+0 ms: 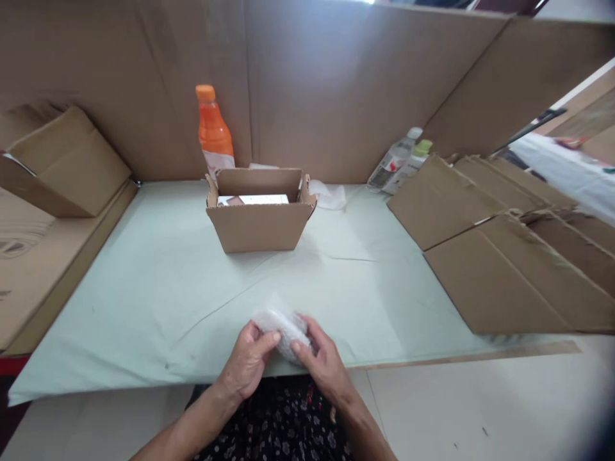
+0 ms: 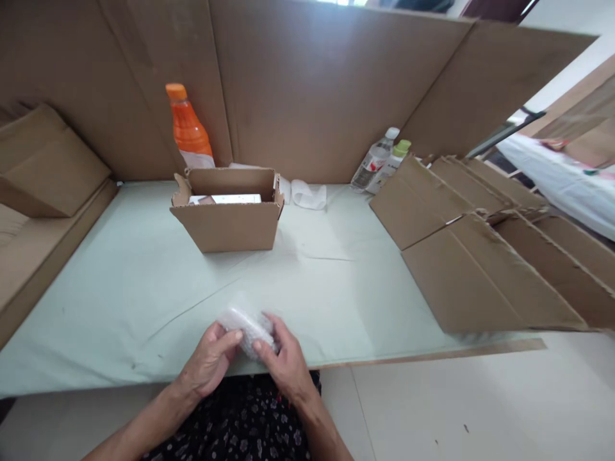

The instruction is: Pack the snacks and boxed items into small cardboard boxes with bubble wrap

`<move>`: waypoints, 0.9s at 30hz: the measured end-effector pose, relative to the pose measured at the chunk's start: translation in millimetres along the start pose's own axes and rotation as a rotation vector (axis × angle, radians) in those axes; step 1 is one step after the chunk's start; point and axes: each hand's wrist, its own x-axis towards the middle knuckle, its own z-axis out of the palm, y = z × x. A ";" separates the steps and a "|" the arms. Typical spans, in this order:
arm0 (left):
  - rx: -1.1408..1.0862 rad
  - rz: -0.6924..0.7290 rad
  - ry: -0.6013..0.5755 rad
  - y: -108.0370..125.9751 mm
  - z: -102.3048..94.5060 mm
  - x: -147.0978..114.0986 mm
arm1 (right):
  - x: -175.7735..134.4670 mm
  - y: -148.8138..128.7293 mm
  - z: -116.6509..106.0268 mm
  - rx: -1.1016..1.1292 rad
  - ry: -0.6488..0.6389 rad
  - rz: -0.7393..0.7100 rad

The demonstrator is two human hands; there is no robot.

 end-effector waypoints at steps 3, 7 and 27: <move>0.142 0.043 0.026 3.2 -7.0 0.8 | 2.3 -4.1 0.9 0.022 -0.094 0.015; 0.455 0.234 -0.082 37.2 -16.9 7.7 | 23.7 -35.7 -21.6 -0.126 0.031 -0.118; 1.241 1.392 0.288 167.0 -8.7 103.9 | 275.0 -231.1 -46.2 -1.633 -0.527 -0.030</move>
